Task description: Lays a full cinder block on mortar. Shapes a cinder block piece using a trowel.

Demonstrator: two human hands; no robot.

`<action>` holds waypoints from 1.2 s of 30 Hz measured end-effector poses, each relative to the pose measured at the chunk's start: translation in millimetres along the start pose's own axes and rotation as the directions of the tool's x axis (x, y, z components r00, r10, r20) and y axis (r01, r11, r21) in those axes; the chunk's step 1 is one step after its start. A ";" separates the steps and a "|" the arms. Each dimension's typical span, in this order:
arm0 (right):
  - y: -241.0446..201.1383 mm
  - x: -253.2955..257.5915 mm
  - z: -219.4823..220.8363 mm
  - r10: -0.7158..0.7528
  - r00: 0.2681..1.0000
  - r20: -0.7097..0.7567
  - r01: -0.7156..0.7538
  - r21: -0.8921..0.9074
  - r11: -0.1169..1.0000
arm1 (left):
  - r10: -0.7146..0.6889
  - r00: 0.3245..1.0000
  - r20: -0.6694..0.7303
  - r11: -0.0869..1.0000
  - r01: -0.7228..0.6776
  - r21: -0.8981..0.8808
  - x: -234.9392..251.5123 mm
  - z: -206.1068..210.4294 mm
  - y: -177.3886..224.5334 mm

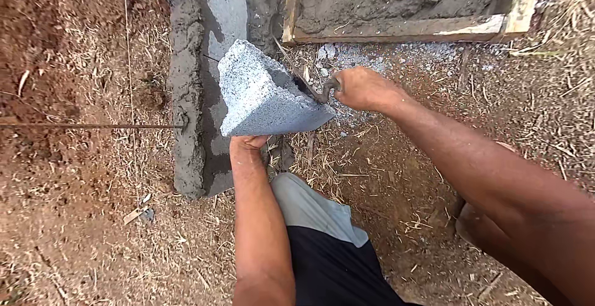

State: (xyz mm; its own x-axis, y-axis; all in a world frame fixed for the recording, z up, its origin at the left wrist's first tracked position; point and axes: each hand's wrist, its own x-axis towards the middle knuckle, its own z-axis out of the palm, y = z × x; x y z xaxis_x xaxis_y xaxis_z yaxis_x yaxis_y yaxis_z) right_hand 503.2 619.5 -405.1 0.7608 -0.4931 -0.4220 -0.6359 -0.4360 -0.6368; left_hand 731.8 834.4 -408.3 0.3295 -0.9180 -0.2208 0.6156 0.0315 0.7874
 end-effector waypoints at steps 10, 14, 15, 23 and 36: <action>-12.4 -10.9 -24.8 -0.002 0.996 -0.094 0.004 0.030 1.000 | 0.033 0.999 0.004 0.999 -0.033 0.037 1.6 6.6 -0.4; 13.9 2.3 6.7 0.042 0.999 0.018 -0.043 0.038 0.998 | 0.039 0.999 0.007 0.999 -0.039 0.033 1.1 6.2 0.4; 17.2 2.3 4.4 0.052 0.998 0.020 -0.053 0.040 0.998 | 0.040 0.999 0.010 0.998 -0.041 0.038 2.0 5.4 0.8; -11.3 1.5 -22.2 -0.050 0.972 -0.228 0.075 0.104 0.992 | 0.011 1.000 -0.004 0.998 -0.011 0.054 1.4 10.2 1.6; -18.8 7.3 -12.9 -0.049 0.957 -0.285 0.069 0.061 0.996 | 0.022 0.999 -0.034 0.996 -0.019 0.083 0.5 8.9 0.6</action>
State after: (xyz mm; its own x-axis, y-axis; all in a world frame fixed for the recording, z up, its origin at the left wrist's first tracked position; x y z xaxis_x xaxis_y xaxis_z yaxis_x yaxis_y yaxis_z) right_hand 519.1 614.4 -387.8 0.7220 -0.6656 -0.1887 -0.5730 -0.4225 -0.7022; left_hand 725.9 830.5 -402.8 0.3668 -0.9032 -0.2229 0.5480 0.0162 0.8363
